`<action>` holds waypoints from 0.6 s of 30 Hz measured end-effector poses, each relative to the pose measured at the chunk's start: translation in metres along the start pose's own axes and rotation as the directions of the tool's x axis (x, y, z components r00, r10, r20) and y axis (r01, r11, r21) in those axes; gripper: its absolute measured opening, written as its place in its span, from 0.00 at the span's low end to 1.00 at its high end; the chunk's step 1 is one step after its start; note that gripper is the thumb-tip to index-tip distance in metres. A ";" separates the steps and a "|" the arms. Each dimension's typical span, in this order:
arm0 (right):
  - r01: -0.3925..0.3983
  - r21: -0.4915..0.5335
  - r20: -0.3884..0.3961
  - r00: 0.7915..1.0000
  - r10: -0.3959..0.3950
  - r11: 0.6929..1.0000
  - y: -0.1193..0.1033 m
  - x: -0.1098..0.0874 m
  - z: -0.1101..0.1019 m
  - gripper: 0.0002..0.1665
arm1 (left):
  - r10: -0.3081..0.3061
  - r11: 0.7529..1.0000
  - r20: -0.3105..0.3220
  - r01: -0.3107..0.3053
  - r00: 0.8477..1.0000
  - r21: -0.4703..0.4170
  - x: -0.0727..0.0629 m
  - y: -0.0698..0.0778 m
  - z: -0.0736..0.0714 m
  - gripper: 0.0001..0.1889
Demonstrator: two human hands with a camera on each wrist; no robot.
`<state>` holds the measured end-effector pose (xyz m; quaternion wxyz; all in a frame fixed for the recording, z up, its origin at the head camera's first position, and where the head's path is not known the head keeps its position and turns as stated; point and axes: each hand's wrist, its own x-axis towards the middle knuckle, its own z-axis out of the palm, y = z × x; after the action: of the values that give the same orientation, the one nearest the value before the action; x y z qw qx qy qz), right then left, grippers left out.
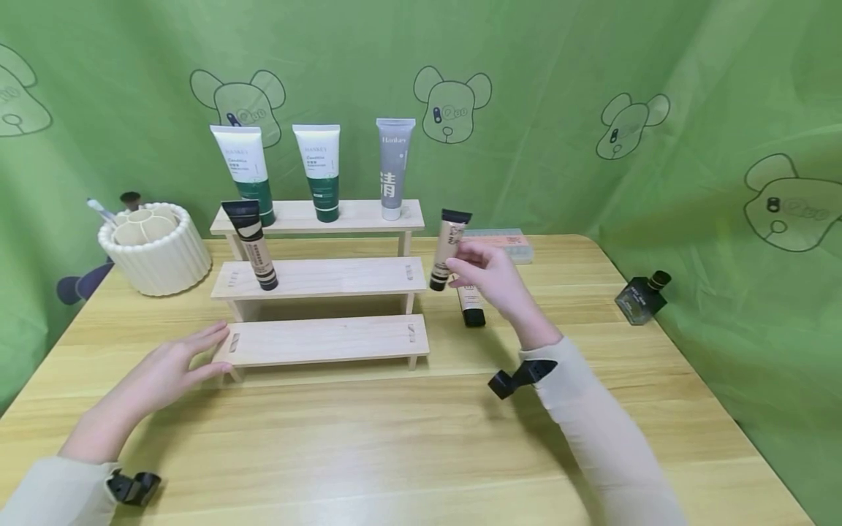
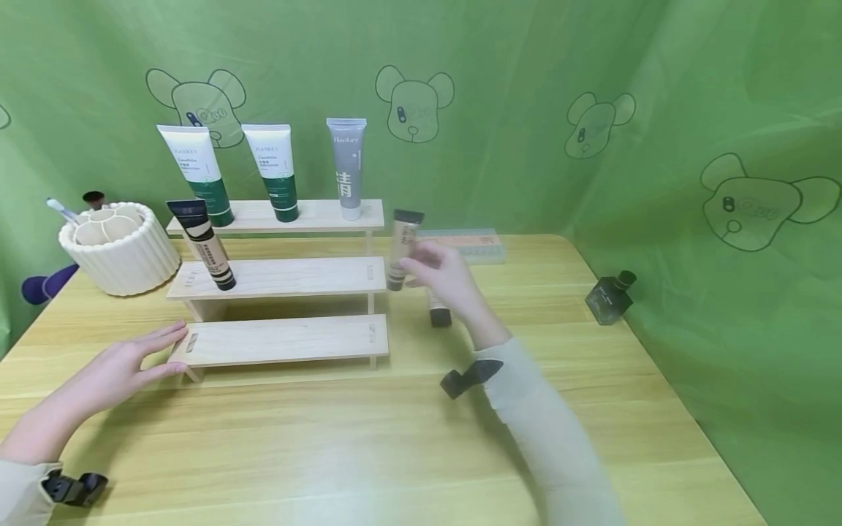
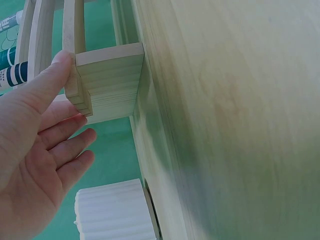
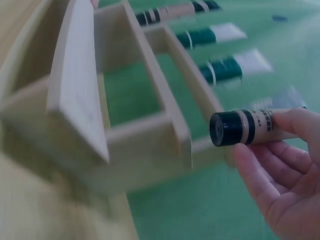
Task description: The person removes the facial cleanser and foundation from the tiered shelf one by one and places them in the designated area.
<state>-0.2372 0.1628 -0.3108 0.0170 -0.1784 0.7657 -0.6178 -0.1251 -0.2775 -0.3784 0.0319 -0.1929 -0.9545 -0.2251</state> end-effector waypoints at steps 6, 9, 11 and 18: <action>-0.053 0.029 -0.074 0.996 0.055 0.998 0.026 -0.009 -0.031 0.18 | 0.005 1.000 -0.005 -0.005 1.000 0.000 0.000 -0.001 0.001 0.33; -0.097 -0.014 -0.097 0.991 0.095 0.995 0.039 -0.014 -0.044 0.20 | 0.003 1.000 -0.007 -0.003 1.000 0.002 0.000 -0.001 0.001 0.33; -0.136 -0.050 -0.112 0.985 0.130 0.989 0.048 -0.016 -0.053 0.21 | 0.001 1.000 -0.006 -0.001 1.000 0.003 0.000 -0.001 0.001 0.33; -0.290 -0.142 -0.122 0.954 0.274 0.947 0.080 -0.018 -0.084 0.25 | 0.000 1.000 -0.004 0.000 1.000 0.004 0.000 -0.001 0.001 0.33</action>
<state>-0.2609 0.2606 -0.3709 0.0524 -0.0366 0.8297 -0.5545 -0.1255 -0.2780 -0.3801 0.0341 -0.1923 -0.9549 -0.2234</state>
